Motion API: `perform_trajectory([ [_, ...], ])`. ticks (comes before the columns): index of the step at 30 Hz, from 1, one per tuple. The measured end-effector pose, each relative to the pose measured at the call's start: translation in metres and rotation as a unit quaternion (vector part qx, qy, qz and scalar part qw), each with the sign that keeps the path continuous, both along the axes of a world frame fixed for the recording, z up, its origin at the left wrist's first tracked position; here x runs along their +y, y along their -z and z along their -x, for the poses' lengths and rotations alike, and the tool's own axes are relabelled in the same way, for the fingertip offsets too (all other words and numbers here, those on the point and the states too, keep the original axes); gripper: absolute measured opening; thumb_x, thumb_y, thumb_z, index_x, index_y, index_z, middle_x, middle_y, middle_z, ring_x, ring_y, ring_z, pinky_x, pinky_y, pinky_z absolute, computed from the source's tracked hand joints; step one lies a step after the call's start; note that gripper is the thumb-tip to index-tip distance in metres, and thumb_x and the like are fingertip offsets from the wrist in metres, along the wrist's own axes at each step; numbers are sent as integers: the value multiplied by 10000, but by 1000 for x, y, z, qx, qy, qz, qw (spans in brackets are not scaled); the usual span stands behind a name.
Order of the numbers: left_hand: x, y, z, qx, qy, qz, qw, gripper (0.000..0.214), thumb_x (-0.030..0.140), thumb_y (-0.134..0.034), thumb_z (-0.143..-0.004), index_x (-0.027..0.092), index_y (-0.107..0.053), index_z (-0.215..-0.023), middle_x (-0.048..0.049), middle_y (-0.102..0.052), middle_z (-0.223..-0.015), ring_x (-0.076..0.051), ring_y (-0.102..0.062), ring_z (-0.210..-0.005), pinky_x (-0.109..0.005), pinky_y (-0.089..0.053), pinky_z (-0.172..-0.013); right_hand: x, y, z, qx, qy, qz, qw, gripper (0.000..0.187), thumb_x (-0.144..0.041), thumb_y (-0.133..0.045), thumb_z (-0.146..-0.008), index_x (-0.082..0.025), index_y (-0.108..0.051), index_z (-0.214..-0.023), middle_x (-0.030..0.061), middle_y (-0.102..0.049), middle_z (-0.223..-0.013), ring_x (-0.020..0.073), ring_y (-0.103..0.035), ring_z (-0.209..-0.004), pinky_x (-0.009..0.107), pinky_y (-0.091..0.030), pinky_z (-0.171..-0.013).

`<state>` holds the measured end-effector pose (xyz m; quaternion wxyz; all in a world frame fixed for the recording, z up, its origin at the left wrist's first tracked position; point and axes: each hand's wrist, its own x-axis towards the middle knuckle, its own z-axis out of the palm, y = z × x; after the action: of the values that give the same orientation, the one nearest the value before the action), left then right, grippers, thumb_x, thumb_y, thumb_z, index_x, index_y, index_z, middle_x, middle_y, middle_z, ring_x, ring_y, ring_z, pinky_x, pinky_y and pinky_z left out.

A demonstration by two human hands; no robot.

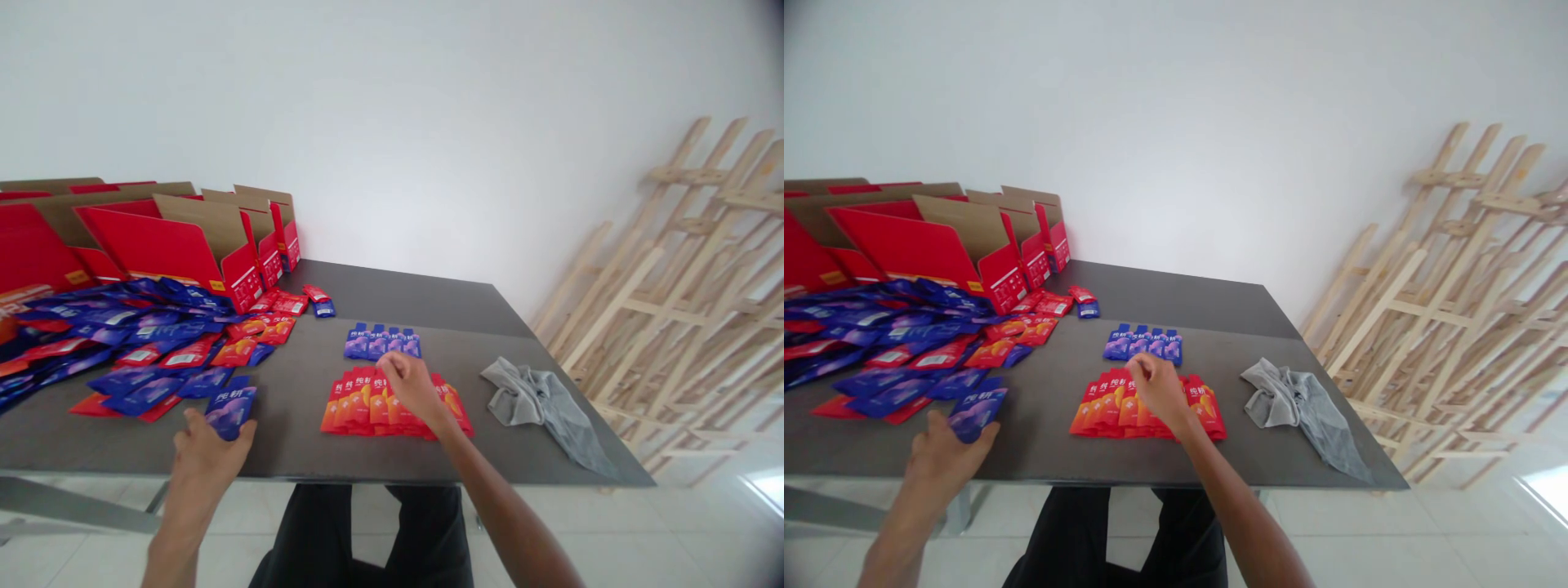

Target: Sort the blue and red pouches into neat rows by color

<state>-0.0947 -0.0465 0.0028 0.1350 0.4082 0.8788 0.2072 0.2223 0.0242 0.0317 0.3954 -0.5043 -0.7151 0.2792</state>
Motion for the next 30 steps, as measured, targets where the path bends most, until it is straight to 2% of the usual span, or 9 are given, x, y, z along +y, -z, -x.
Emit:
perform_trajectory([
  [3, -12, -20, -29, -12, 34, -69, 997, 978, 538, -548, -860, -4, -232, -1610, -290, -534, -1389, -455, -571, -1301, -564, -484, -1090, -26, 0, 30, 54, -110, 127, 984, 412, -473, -458, -1046, -198, -684, -839, 4, -644, -694, 120, -524, -559, 235, -378, -556],
  [6, -20, -31, -66, -32, 93, -160, 982, 999, 508, -585, -842, 20, -223, -1635, -247, -532, -1379, -411, -567, -1307, -535, -491, -1105, -40, 0, 49, 118, -184, 220, 951, 466, -607, -487, -1030, -189, -692, -1001, -20, -613, -670, 88, -454, -480, 221, -355, -504],
  [10, -28, -34, -116, -73, 209, -240, 945, 972, 493, -590, -865, 70, -216, -1656, -195, -562, -1262, -350, -641, -1151, -506, -570, -979, -45, -7, 50, 166, -173, 200, 950, 452, -645, -587, -966, -198, -623, -908, -62, -511, -596, 86, -461, -472, 214, -345, -483],
  [14, -26, -41, -144, -105, 299, -256, 913, 893, 504, -537, -949, 118, -182, -1672, -171, -567, -1216, -304, -676, -1028, -494, -590, -909, -34, -15, 24, 152, -139, 162, 965, 410, -586, -580, -969, -212, -546, -805, -65, -506, -588, 86, -458, -466, 218, -344, -475],
  [19, 15, -41, -128, -110, 372, -234, 891, 745, 584, -379, -1026, 193, -276, -1652, -155, -629, -1276, -295, -659, -1164, -502, -542, -1034, 17, -17, -48, 80, -60, 147, 984, 381, -540, -563, -960, -213, -525, -767, -89, -395, -536, 84, -374, -447, 218, -321, -468],
  [21, 42, -30, -113, -103, 371, -206, 900, 727, 574, -322, -1033, 155, -334, -1628, -178, -632, -1377, -304, -603, -1309, -520, -460, -1149, 44, -14, -84, 8, 26, 159, 987, 337, -468, -488, -999, -200, -577, -817, -85, -392, -524, 91, -360, -442, 217, -305, -461],
  [24, 80, -9, -91, -88, 358, -117, 922, 712, 524, -272, -1040, 101, -385, -1601, -203, -507, -1587, -318, -450, -1501, -546, -321, -1254, 77, -6, -131, -127, 135, 193, 963, 362, -383, -439, -1021, -192, -577, -746, -62, -411, -495, 100, -384, -431, 221, -307, -452],
  [27, 101, 9, -76, -67, 333, -46, 939, 702, 481, -225, -1051, 90, -375, -1613, -190, -418, -1652, -327, -351, -1567, -591, -252, -1271, 95, 6, -161, -182, 141, 223, 947, 402, -340, -491, -1010, -188, -547, -642, -42, -420, -452, 92, -387, -393, 227, -320, -457],
  [30, 106, 21, -67, -36, 315, -50, 947, 692, 458, -198, -1055, 85, -410, -1598, -196, -449, -1630, -322, -360, -1562, -590, -268, -1258, 105, 20, -173, -225, 111, 243, 937, 400, -333, -559, -987, -185, -543, -615, -30, -457, -448, 93, -408, -373, 226, -344, -458],
])
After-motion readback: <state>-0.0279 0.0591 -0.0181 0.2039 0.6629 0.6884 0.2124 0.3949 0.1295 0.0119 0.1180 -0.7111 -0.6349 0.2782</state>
